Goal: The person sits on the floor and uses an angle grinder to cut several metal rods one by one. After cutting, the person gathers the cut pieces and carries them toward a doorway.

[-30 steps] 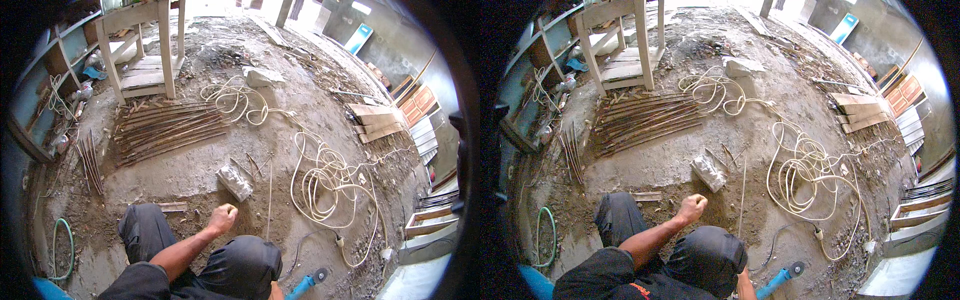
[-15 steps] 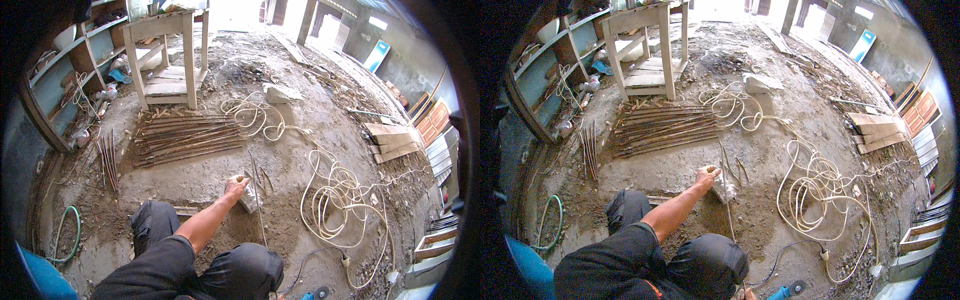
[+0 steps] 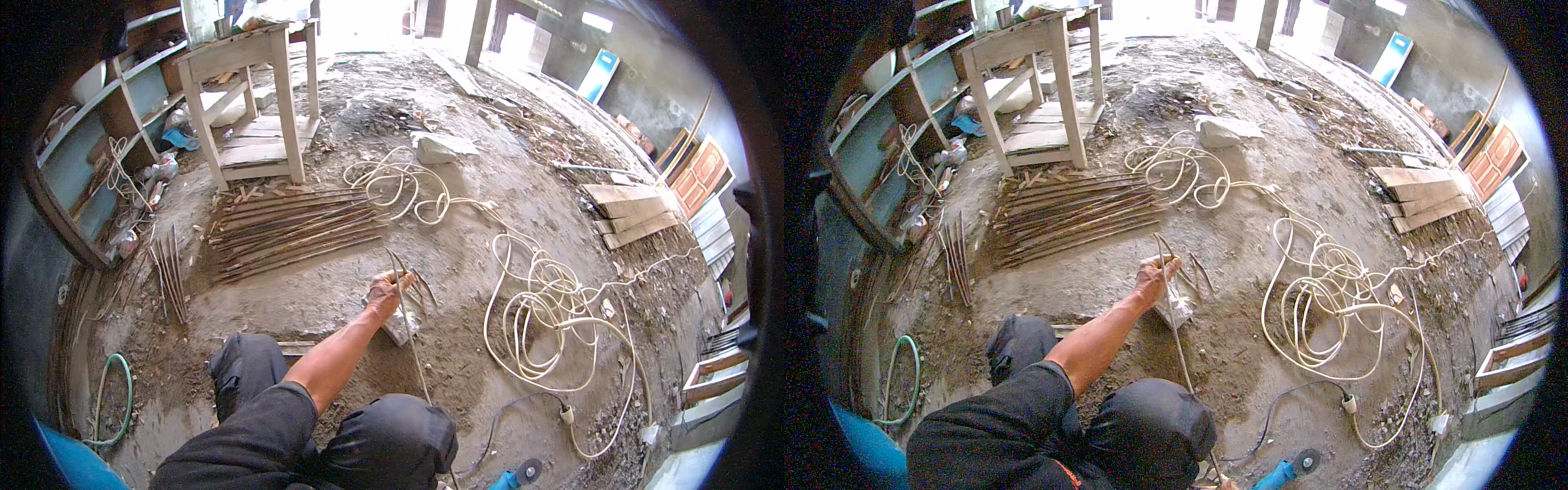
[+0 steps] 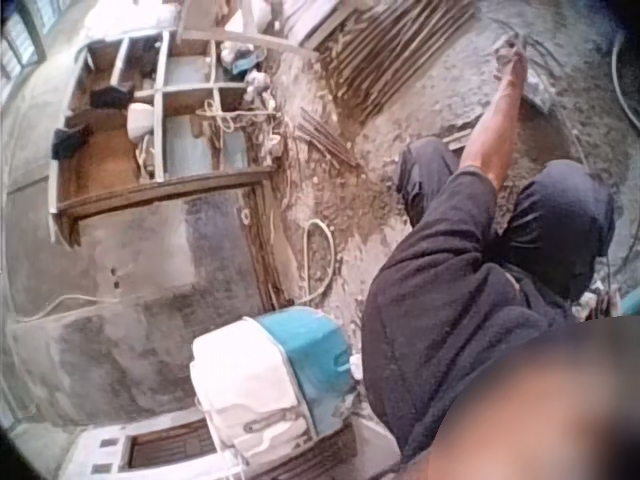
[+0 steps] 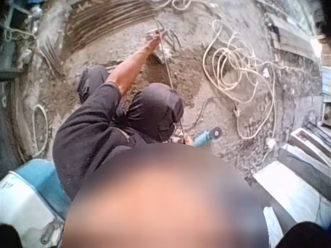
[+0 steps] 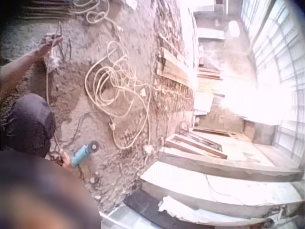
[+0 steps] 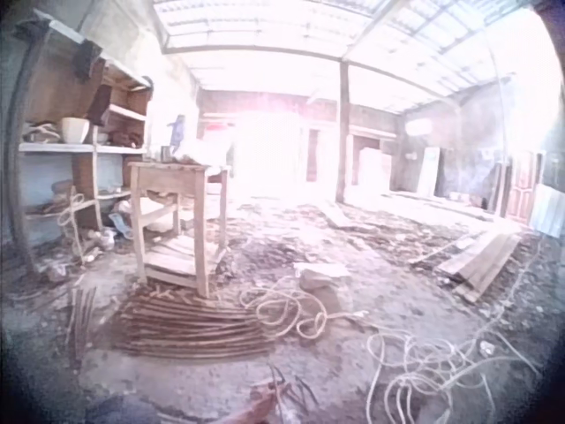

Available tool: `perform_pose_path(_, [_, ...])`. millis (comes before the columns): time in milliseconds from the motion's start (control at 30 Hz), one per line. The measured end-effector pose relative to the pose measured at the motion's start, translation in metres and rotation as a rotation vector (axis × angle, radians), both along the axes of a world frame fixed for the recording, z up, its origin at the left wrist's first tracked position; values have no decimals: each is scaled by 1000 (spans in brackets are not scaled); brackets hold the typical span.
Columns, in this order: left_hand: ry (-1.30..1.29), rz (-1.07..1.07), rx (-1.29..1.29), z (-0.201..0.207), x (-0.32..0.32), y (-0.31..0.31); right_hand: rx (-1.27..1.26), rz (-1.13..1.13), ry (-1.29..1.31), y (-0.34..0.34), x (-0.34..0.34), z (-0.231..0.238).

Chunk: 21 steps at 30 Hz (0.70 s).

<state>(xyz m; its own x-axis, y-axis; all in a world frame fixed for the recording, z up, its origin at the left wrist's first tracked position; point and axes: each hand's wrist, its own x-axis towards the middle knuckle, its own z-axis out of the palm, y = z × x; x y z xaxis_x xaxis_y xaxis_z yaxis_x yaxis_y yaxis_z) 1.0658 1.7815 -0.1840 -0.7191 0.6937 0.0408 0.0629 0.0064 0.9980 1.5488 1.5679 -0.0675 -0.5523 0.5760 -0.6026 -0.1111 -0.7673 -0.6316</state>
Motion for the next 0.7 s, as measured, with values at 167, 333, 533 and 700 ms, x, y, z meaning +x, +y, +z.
perform_pose_path(167, [442, 271, -265, -18, -11, 12, -30, 7, -89, 0, 21, 12])
perform_pose_path(333, [252, 597, -261, -20, -55, 1, 156, 59, -178, 11, 71, 40])
perform_pose_path(533, [184, 174, -388, -13, -47, -4, 202, -219, 187, 32, 82, 52])
perform_pose_path(700, [-326, -159, -706, -6, -20, 12, 230, -212, 232, 48, 59, 27])
